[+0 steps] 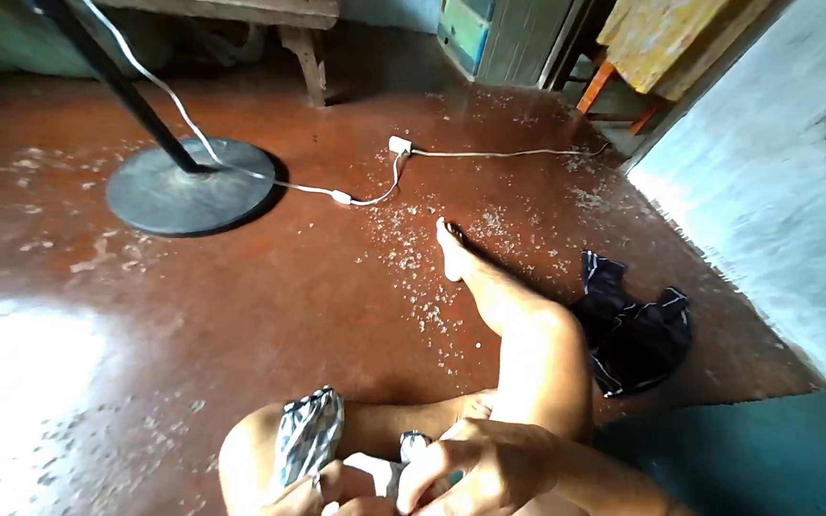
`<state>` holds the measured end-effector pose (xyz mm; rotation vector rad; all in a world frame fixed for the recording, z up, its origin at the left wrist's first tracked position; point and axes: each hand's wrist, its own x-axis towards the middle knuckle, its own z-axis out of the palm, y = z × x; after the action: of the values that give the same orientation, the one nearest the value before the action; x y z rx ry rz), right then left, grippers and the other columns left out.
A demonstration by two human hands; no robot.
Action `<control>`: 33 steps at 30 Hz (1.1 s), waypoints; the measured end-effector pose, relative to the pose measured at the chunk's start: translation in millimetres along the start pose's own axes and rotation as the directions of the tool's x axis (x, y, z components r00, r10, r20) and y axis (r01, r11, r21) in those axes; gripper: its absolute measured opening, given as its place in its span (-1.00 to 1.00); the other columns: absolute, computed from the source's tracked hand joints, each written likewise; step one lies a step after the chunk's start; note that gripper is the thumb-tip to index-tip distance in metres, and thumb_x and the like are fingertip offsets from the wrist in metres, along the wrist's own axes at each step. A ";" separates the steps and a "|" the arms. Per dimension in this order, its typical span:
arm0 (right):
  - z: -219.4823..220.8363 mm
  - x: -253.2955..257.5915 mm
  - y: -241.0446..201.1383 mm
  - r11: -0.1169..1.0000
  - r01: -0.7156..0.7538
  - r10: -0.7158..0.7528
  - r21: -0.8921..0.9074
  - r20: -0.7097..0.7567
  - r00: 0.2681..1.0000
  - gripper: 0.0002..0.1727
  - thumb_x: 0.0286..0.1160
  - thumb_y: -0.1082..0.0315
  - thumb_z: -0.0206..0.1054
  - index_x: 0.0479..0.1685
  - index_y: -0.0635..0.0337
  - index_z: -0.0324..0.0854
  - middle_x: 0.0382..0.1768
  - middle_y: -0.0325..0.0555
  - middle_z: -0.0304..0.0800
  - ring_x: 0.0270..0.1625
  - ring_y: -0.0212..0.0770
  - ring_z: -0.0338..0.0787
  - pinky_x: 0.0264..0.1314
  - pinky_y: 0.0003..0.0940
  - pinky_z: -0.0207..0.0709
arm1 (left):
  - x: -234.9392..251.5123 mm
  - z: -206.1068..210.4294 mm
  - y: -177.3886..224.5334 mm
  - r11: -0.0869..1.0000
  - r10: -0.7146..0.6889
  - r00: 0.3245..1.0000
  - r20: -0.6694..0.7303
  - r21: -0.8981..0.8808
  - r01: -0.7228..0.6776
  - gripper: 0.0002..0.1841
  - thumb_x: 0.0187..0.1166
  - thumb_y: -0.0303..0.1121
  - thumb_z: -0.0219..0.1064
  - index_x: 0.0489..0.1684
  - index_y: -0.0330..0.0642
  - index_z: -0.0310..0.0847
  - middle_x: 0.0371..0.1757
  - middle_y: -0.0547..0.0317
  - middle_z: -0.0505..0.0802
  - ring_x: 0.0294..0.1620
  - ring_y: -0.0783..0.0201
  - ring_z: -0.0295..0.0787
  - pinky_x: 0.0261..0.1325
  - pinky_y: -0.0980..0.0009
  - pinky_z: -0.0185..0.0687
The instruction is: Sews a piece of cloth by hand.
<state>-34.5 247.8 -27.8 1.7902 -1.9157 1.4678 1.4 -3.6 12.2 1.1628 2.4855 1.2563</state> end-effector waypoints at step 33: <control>-1.2 -9.3 0.4 1.000 -0.027 0.027 0.017 -0.017 0.999 -0.92 0.66 0.54 0.26 -0.05 0.32 0.64 0.07 0.05 0.60 0.12 -0.32 0.71 0.29 -0.62 0.57 | -0.1 -2.4 -9.6 0.988 0.121 0.982 -0.144 0.116 -0.104 -0.76 0.76 -0.05 0.20 -0.01 0.14 0.77 -0.09 0.38 0.80 0.08 0.55 0.62 0.10 0.63 0.40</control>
<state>-32.8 255.0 -33.6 1.7595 -1.9328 1.5067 -5.1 -8.6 6.7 1.2963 2.6604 1.2984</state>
